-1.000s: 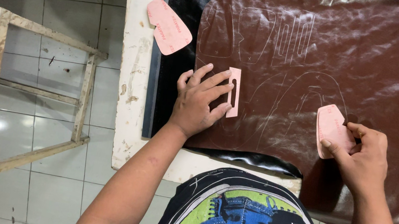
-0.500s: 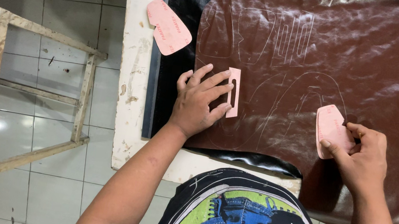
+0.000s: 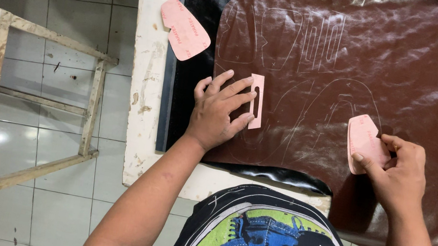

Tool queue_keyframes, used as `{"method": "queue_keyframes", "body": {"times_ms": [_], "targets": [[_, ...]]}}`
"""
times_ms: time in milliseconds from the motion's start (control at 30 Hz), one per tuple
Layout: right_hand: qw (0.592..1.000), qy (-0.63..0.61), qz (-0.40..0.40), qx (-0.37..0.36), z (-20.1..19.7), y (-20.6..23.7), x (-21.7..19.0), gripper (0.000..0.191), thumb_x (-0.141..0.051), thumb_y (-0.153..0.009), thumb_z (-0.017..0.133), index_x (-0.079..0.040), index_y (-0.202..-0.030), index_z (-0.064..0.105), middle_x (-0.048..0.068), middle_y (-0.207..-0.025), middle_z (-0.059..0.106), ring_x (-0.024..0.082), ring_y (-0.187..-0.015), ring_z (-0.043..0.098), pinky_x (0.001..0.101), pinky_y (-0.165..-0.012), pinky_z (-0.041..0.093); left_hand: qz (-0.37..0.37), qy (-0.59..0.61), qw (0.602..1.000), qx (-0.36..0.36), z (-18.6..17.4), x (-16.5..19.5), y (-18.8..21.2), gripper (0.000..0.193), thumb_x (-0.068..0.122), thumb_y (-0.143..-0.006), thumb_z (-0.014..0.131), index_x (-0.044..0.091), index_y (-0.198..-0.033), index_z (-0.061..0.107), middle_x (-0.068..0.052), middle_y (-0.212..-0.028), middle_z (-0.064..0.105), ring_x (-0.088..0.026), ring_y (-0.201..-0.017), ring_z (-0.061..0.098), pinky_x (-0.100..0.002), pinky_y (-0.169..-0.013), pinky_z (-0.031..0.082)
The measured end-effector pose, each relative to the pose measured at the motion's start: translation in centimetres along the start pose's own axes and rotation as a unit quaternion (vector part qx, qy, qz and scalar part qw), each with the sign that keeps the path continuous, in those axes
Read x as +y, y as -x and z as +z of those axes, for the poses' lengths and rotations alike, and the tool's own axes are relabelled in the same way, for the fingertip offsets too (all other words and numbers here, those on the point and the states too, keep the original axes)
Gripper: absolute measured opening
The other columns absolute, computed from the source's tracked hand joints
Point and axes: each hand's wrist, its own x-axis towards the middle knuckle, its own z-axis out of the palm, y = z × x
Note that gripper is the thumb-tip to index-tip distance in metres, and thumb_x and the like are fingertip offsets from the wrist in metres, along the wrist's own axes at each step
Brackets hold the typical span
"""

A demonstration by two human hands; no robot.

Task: The person places pink paper templates on a sheet of leather and traces around them with a pen to mark pattern outlines. They then carry the templates to a work table, sort through the pile, stack the pieces, and return to trace more outlines on the leather.

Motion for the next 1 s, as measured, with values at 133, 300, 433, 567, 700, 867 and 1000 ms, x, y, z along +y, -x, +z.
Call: {"method": "queue_keyframes", "body": {"times_ms": [133, 300, 433, 567, 700, 867, 1000], "targets": [[1.0, -0.001, -0.006, 0.005, 0.1, 0.0, 0.0, 0.062, -0.031, -0.08, 0.09, -0.007, -0.131, 0.067, 0.013, -0.126, 0.058, 0.023, -0.102, 0.064, 0.0367, -0.088, 0.054, 0.0, -0.002, 1.0, -0.001, 0.0, 0.0, -0.1, 0.04, 0.036, -0.086, 0.077, 0.019, -0.122, 0.075, 0.003, -0.146, 0.061, -0.03, -0.145, 0.042, -0.053, -0.119, 0.02], [1.0, 0.005, 0.009, -0.002, 0.1, -0.1, -0.2, 0.062, -0.032, -0.08, 0.09, -0.007, -0.132, 0.067, 0.013, -0.127, 0.057, 0.023, -0.101, 0.064, 0.0369, -0.087, 0.054, -0.003, 0.001, 1.0, -0.004, -0.1, -0.1, -0.1, 0.04, 0.036, -0.086, 0.076, 0.019, -0.122, 0.075, 0.004, -0.146, 0.061, -0.03, -0.146, 0.041, -0.053, -0.119, 0.02], [1.0, 0.01, -0.002, -0.002, -0.1, -0.1, -0.5, 0.062, -0.033, -0.08, 0.089, -0.007, -0.132, 0.067, 0.013, -0.127, 0.057, 0.024, -0.103, 0.064, 0.0371, -0.088, 0.054, -0.006, -0.003, 1.0, -0.008, 0.0, 0.0, -0.1, 0.04, 0.036, -0.085, 0.076, 0.019, -0.122, 0.075, 0.004, -0.147, 0.06, -0.03, -0.146, 0.041, -0.053, -0.12, 0.019], [0.999, 0.023, 0.021, -0.03, -0.6, -0.2, -1.1, 0.06, -0.032, -0.081, 0.087, -0.008, -0.132, 0.067, 0.013, -0.127, 0.058, 0.025, -0.102, 0.065, 0.0379, -0.088, 0.054, 0.003, -0.023, 1.0, -0.017, -0.1, 0.0, -0.1, 0.042, 0.036, -0.086, 0.076, 0.019, -0.125, 0.073, 0.004, -0.148, 0.058, -0.03, -0.146, 0.039, -0.055, -0.12, 0.019], [0.999, 0.038, 0.005, -0.031, -1.1, -0.4, -1.5, 0.056, -0.03, -0.081, 0.086, -0.008, -0.131, 0.069, 0.014, -0.128, 0.059, 0.026, -0.109, 0.064, 0.0391, -0.09, 0.054, 0.01, -0.07, 0.997, -0.021, -0.3, 0.6, -0.1, 0.043, 0.035, -0.086, 0.076, 0.019, -0.126, 0.072, 0.004, -0.149, 0.055, -0.03, -0.146, 0.037, -0.063, -0.119, 0.015], [0.997, 0.069, 0.024, -0.036, -1.6, -0.3, -1.5, 0.054, -0.031, -0.083, 0.086, -0.008, -0.129, 0.071, 0.013, -0.126, 0.061, 0.027, -0.11, 0.064, 0.0413, -0.09, 0.053, 0.025, -0.105, 0.994, -0.019, -0.5, 1.5, -0.1, 0.044, 0.031, -0.087, 0.076, 0.016, -0.128, 0.07, 0.002, -0.149, 0.052, -0.032, -0.146, 0.035, -0.062, -0.119, 0.017], [0.998, 0.057, 0.033, -0.021, -1.9, -0.4, -1.0, 0.055, -0.034, -0.083, 0.085, -0.008, -0.13, 0.07, 0.013, -0.126, 0.061, 0.027, -0.106, 0.065, 0.041, -0.09, 0.053, 0.016, -0.115, 0.993, -0.029, -0.6, 2.1, -0.2, 0.048, 0.029, -0.087, 0.075, 0.015, -0.132, 0.066, 0.0, -0.148, 0.053, -0.03, -0.143, 0.038, -0.058, -0.116, 0.023]]}}
